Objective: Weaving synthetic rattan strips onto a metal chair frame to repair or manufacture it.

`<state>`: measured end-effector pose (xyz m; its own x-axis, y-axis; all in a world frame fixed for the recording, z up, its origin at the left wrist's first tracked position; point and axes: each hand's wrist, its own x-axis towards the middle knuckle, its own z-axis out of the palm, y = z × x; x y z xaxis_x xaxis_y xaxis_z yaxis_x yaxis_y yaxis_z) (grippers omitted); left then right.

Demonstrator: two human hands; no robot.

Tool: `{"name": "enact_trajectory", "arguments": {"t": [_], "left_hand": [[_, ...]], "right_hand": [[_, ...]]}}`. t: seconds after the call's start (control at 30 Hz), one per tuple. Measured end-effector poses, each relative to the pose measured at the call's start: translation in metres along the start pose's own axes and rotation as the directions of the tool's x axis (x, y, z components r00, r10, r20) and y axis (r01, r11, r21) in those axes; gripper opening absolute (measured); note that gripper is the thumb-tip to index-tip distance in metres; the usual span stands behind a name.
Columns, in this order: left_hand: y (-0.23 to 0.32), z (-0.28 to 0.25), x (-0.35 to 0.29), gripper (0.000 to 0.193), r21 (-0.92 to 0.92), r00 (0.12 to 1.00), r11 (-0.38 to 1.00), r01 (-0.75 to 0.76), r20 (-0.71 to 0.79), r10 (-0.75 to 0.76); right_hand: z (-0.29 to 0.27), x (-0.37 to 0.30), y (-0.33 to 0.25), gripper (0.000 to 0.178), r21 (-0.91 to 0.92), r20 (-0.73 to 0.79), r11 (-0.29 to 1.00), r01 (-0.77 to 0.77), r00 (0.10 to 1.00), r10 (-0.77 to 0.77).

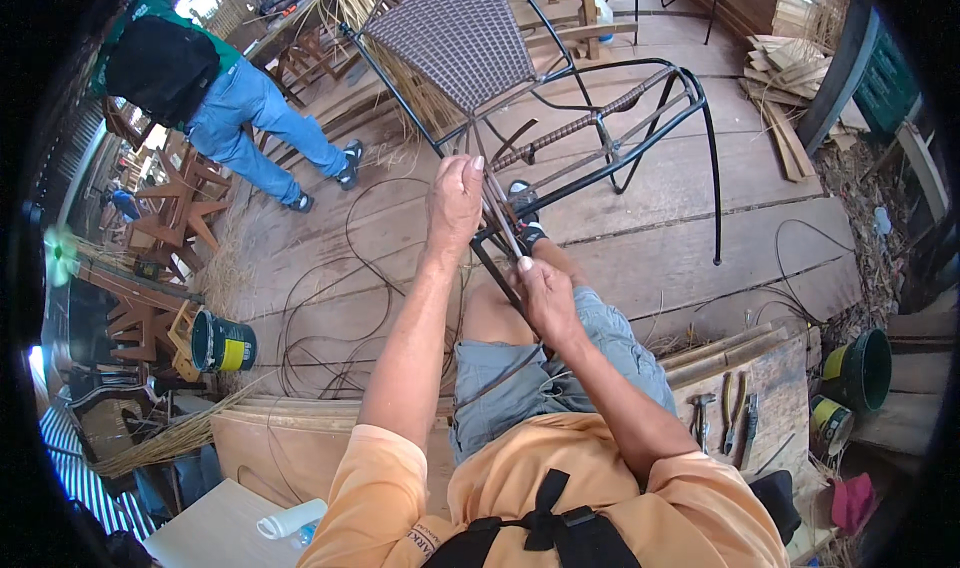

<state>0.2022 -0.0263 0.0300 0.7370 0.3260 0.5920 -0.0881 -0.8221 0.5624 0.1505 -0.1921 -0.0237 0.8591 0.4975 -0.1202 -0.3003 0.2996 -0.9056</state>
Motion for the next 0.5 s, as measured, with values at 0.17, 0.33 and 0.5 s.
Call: {"name": "enact_trajectory", "arguments": {"t": [0.17,0.33,0.5], "left_hand": [[0.009,0.002,-0.003,0.032,-0.022,1.0,1.0,-0.006,0.029,0.007],[-0.004,-0.004,-0.001,0.036,-0.065,0.998,0.998,0.01,0.056,-0.006],[-0.01,-0.008,0.003,0.038,-0.227,0.967,0.967,0.118,0.249,-0.059]], "right_hand": [[-0.04,0.055,0.055,0.043,-0.423,-0.018,0.902,0.09,0.994,-0.108],[-0.034,0.063,0.063,0.042,-0.371,0.053,0.927,0.059,0.998,-0.042],[-0.025,0.061,0.056,0.043,-0.424,0.078,0.887,0.182,0.983,-0.164]]}}
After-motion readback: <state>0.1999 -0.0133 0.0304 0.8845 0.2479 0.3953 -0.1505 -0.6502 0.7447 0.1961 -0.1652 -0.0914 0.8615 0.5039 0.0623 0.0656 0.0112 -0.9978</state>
